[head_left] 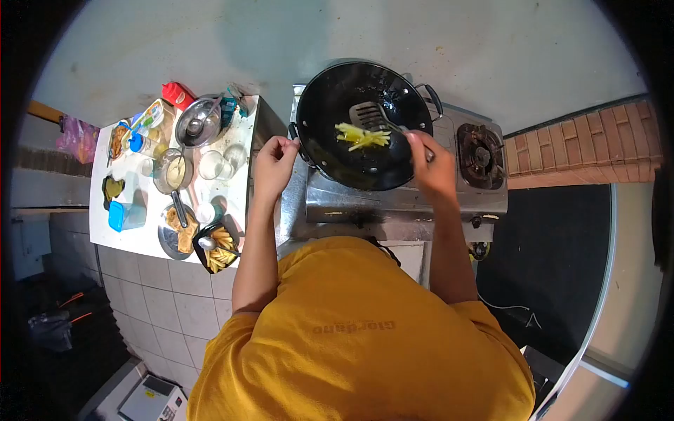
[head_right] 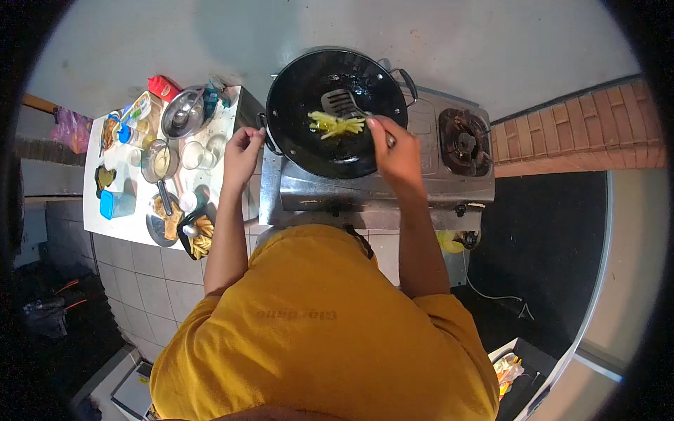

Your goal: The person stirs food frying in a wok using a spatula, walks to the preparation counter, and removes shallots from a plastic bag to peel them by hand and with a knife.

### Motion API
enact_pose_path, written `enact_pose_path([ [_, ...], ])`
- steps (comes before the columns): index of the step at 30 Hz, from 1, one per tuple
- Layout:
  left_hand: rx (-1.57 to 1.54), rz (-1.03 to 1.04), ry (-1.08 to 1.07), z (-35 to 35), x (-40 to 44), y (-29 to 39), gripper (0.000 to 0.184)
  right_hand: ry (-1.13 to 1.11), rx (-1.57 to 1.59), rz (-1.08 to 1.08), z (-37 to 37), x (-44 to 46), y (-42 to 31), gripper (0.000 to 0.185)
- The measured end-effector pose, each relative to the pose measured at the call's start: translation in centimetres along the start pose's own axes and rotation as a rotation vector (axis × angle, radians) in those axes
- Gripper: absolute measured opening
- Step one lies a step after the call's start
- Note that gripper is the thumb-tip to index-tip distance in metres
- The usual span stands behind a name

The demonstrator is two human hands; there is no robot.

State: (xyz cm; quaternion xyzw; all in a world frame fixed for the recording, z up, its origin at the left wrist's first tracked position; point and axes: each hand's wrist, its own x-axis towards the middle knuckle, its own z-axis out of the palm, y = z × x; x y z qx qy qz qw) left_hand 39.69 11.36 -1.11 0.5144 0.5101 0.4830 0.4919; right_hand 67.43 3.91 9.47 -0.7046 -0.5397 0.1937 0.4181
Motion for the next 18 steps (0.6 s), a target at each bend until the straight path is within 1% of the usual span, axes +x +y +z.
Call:
enact_pose_path([
  [2, 0.057, -0.018, -0.004, 0.0, -0.1, 0.5, 0.022, 0.005, 0.000, 0.021, -1.5, -0.9, -0.6, 0.026],
  [5, 0.039, -0.054, -0.008, 0.0, -0.4, 1.1, 0.023, 0.008, -0.021, 0.050, -2.5, -1.5, -0.9, 0.026],
  [9, 0.055, 0.004, -0.029, -0.1, 0.2, 0.2, 0.022, -0.008, -0.106, 0.131, -0.7, -0.7, 0.0, 0.025],
  [11, 0.015, 0.002, -0.029, 0.0, 0.3, 0.3, 0.021, 0.119, -0.072, -0.146, 0.9, 0.0, 0.3, 0.023],
  [13, 0.002, -0.010, -0.041, -0.1, 0.4, 0.2, 0.021, 0.113, -0.088, -0.134, 1.1, 0.2, -0.4, 0.021],
  [16, 0.046, -0.018, -0.044, -0.3, 0.4, 0.1, 0.020, 0.045, 0.008, -0.076, 0.9, -0.7, -1.1, 0.020],
  [18, 0.066, -0.019, -0.037, -0.3, 0.4, 0.1, 0.020, -0.003, -0.026, -0.085, 0.6, -1.1, -1.0, 0.020],
])
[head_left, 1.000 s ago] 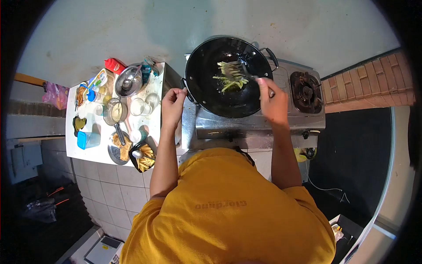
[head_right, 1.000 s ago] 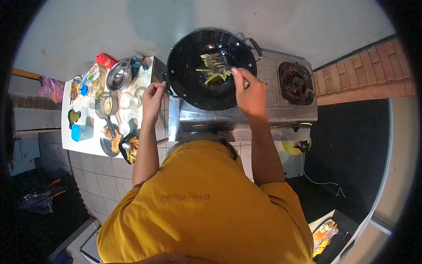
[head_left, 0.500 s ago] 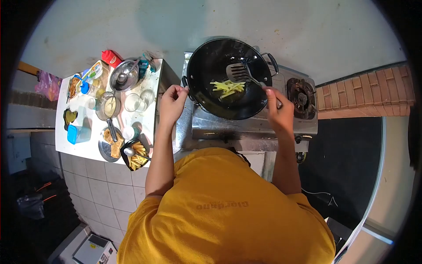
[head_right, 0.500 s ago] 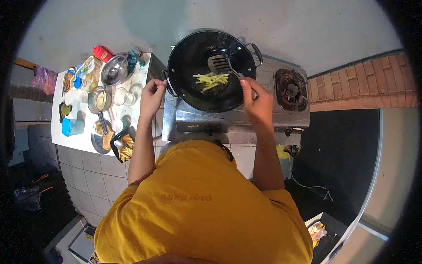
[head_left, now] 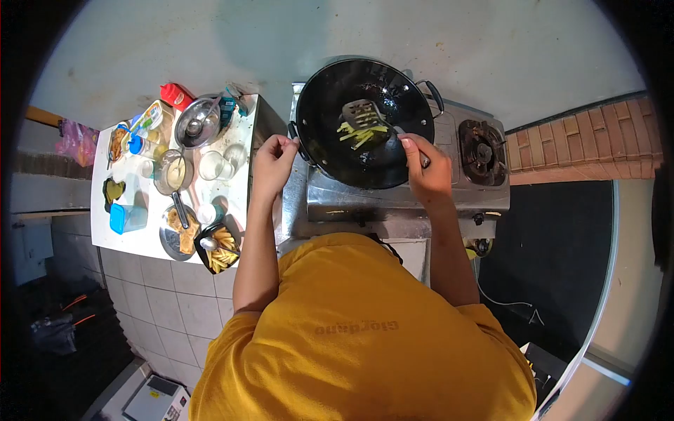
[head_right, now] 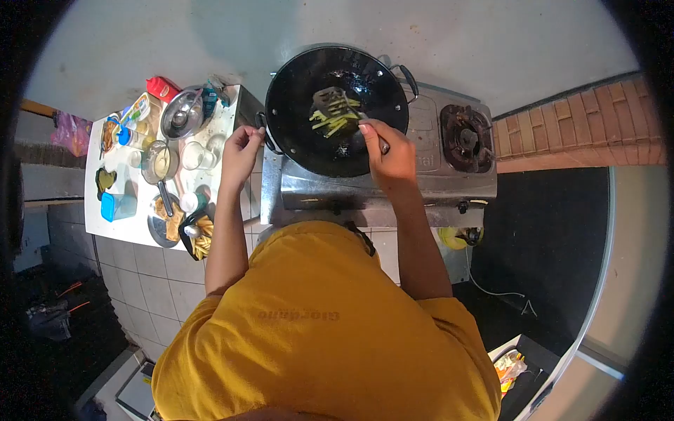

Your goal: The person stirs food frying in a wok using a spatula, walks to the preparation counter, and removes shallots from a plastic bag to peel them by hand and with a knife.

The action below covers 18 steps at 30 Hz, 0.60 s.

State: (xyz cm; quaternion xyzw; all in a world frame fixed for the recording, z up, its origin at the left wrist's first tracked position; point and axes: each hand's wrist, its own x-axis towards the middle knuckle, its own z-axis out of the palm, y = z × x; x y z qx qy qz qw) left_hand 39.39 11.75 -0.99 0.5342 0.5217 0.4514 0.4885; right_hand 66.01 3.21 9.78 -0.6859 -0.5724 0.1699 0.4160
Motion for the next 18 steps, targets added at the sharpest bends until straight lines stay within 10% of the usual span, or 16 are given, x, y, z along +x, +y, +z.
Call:
enact_pose_path([
  [18, -0.035, -0.021, -0.010, 0.1, -0.5, 0.9, 0.020, 0.225, -0.045, 0.008, 0.7, 1.7, 3.7, 0.024],
])
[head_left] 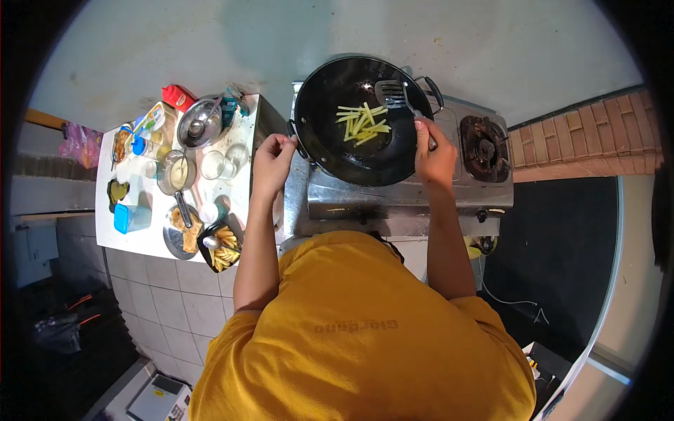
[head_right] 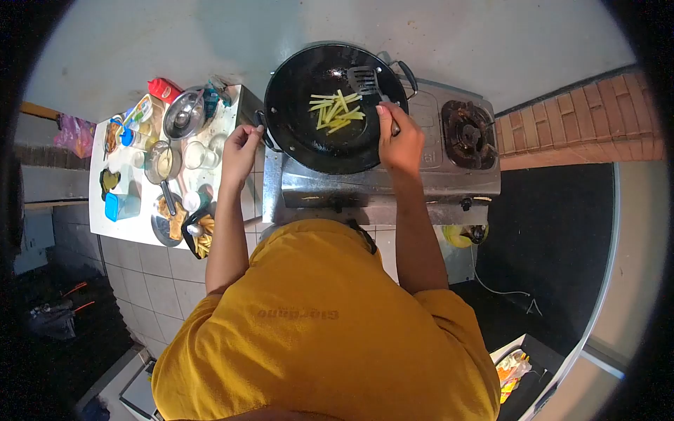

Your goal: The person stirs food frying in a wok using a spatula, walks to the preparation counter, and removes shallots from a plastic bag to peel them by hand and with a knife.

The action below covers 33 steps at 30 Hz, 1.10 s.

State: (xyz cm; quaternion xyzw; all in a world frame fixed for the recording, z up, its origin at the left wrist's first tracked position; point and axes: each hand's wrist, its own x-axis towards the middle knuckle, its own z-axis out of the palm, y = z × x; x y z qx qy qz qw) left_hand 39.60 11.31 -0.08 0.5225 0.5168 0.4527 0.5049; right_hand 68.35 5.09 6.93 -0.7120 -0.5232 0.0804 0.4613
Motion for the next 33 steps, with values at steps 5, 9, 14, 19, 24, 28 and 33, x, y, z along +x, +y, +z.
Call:
enact_pose_path([
  [5, 0.034, -0.032, 0.000, 0.0, -0.1, 0.3, 0.020, -0.047, 0.024, -0.037, -0.4, 0.0, 0.1, 0.024],
  [9, 0.024, -0.067, -0.001, 0.0, -0.3, 0.6, 0.020, -0.159, 0.039, 0.060, -1.9, -0.6, -1.3, 0.026],
  [14, 0.015, -0.014, 0.028, 0.3, -0.5, 0.0, 0.020, -0.157, 0.022, 0.097, -1.5, 0.7, -2.4, 0.028],
  [19, -0.005, -0.023, 0.035, 0.4, -1.0, 0.7, 0.020, -0.214, 0.164, 0.064, 0.8, 0.1, -1.5, 0.027],
  [24, -0.002, -0.028, 0.063, 0.4, -1.6, 0.8, 0.021, 0.000, 0.051, -0.103, 1.4, 0.2, -0.6, 0.026],
  [28, -0.016, -0.028, 0.086, 0.2, -1.9, 0.8, 0.020, -0.050, 0.058, -0.092, 1.3, 0.4, -0.5, 0.026],
  [33, -0.011, -0.016, 0.082, 0.0, -1.9, 1.0, 0.018, -0.174, 0.068, 0.018, 0.3, 0.5, -1.8, 0.025],
])
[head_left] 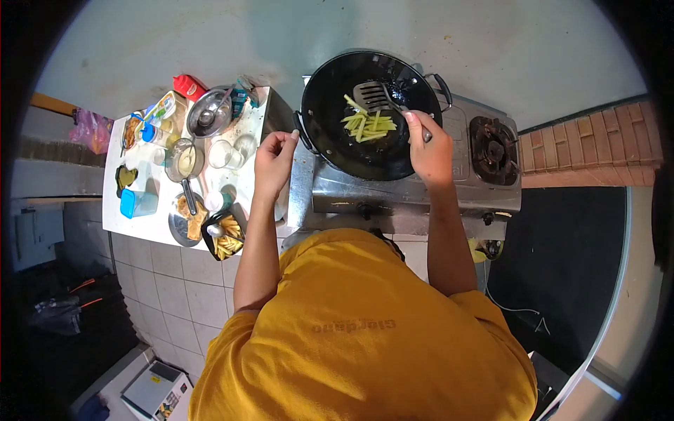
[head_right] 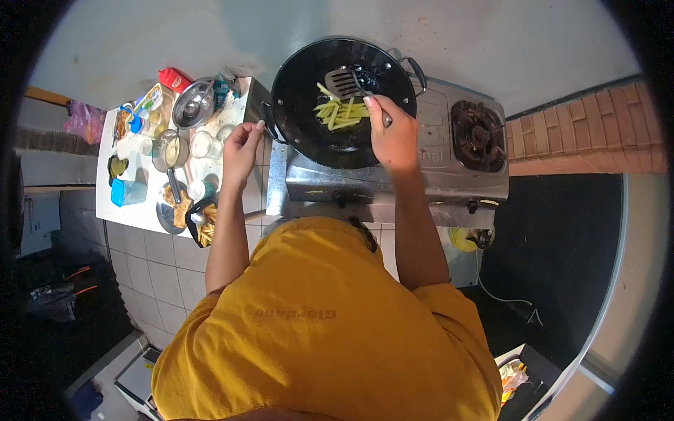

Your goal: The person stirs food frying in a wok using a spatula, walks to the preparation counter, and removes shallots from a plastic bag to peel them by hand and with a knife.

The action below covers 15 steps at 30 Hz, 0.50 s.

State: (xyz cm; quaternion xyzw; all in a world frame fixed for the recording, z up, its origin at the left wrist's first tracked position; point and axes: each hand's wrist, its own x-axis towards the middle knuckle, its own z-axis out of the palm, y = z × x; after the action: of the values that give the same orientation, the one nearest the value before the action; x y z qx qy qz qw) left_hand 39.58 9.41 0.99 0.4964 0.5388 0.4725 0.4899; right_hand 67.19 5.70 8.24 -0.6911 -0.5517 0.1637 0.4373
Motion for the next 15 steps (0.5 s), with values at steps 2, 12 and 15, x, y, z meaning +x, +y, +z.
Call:
enact_pose_path([
  [2, -0.003, -0.008, 0.008, -0.25, -0.15, 0.29, 0.018, -0.076, 0.016, 0.103, -0.08, -0.40, -0.28, 0.025],
  [12, -0.016, 0.021, 0.019, -0.33, 0.15, -0.16, 0.018, -0.037, 0.046, 0.009, 0.07, -0.62, 0.09, 0.023],
  [15, -0.018, 0.007, 0.017, -0.24, 0.13, -0.31, 0.018, -0.019, 0.008, -0.047, 0.37, -0.83, 0.25, 0.023],
])
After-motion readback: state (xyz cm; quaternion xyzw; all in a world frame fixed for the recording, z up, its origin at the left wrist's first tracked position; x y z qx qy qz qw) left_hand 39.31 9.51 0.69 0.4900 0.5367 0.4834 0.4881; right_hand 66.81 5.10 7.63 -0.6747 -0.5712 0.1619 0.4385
